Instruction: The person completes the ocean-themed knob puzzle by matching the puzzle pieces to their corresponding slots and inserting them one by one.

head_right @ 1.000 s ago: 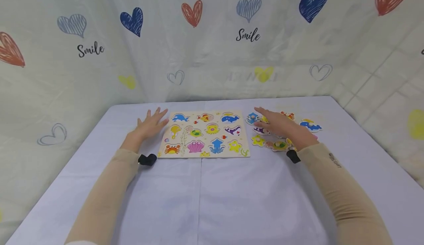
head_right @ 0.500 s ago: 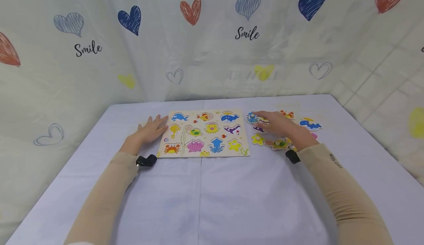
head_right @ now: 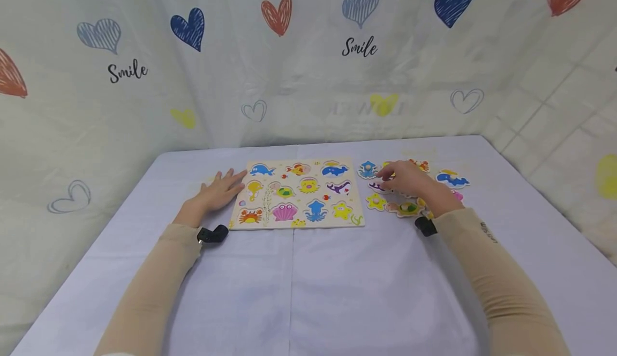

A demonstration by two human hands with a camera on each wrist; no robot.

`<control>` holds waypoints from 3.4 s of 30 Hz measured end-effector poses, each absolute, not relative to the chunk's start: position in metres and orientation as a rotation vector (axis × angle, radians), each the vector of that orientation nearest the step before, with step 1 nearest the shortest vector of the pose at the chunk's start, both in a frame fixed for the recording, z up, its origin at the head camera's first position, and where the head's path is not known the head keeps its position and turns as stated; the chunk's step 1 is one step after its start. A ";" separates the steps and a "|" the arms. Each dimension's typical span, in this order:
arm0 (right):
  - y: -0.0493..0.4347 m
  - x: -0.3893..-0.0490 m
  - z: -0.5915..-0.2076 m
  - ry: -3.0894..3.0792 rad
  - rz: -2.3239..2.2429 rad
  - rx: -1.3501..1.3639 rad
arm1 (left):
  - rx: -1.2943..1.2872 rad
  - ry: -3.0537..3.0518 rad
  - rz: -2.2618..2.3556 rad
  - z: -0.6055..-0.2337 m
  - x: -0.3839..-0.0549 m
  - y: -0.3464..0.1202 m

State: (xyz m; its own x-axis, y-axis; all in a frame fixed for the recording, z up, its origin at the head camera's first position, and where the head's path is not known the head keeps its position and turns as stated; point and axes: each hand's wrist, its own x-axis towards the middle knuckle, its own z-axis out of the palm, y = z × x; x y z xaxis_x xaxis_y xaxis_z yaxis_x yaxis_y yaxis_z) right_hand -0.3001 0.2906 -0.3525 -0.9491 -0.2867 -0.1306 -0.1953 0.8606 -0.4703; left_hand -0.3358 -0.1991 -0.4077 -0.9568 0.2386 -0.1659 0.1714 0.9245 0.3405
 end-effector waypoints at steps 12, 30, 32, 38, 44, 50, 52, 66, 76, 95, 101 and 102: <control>0.296 -0.304 -0.352 2.797 -0.630 -0.361 | 0.309 2.886 0.457 -0.409 -0.336 -0.198; 0.291 -0.307 -0.352 2.810 -0.572 -0.321 | 0.304 2.883 0.449 -0.407 -0.335 -0.198; 0.289 -0.307 -0.351 2.819 -0.571 -0.319 | 0.303 2.885 0.448 -0.407 -0.335 -0.199; 0.285 -0.305 -0.346 2.839 -0.558 -0.319 | 0.309 2.882 0.447 -0.407 -0.337 -0.198; 0.277 -0.304 -0.341 2.862 -0.541 -0.346 | 0.298 2.874 0.458 -0.406 -0.336 -0.198; 0.269 -0.302 -0.337 2.881 -0.554 -0.383 | 0.296 2.872 0.453 -0.406 -0.336 -0.198; 0.266 -0.302 -0.337 2.884 -0.559 -0.396 | 0.296 2.872 0.453 -0.406 -0.336 -0.198; 0.239 -0.304 -0.337 2.896 -0.610 -0.468 | 0.304 2.880 0.439 -0.405 -0.334 -0.197; 0.220 -0.306 -0.335 2.873 -0.606 -0.487 | 0.313 2.875 0.442 -0.404 -0.334 -0.197; 0.203 -0.312 -0.345 2.835 -0.478 -0.538 | 0.301 2.867 0.435 -0.405 -0.336 -0.198; 0.198 -0.313 -0.348 2.834 -0.466 -0.518 | 0.305 2.868 0.432 -0.404 -0.335 -0.197; 0.198 -0.312 -0.348 2.834 -0.464 -0.511 | 0.307 2.869 0.431 -0.404 -0.335 -0.197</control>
State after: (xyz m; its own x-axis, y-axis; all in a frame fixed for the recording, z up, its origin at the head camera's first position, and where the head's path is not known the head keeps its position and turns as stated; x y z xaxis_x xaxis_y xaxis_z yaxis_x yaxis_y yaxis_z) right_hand -0.3124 0.1978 -0.3481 -0.9141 -0.3719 -0.1615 -0.3010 0.8893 -0.3442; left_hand -0.3345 -0.1969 -0.4039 -0.9530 0.2374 -0.1881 0.1717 0.9351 0.3101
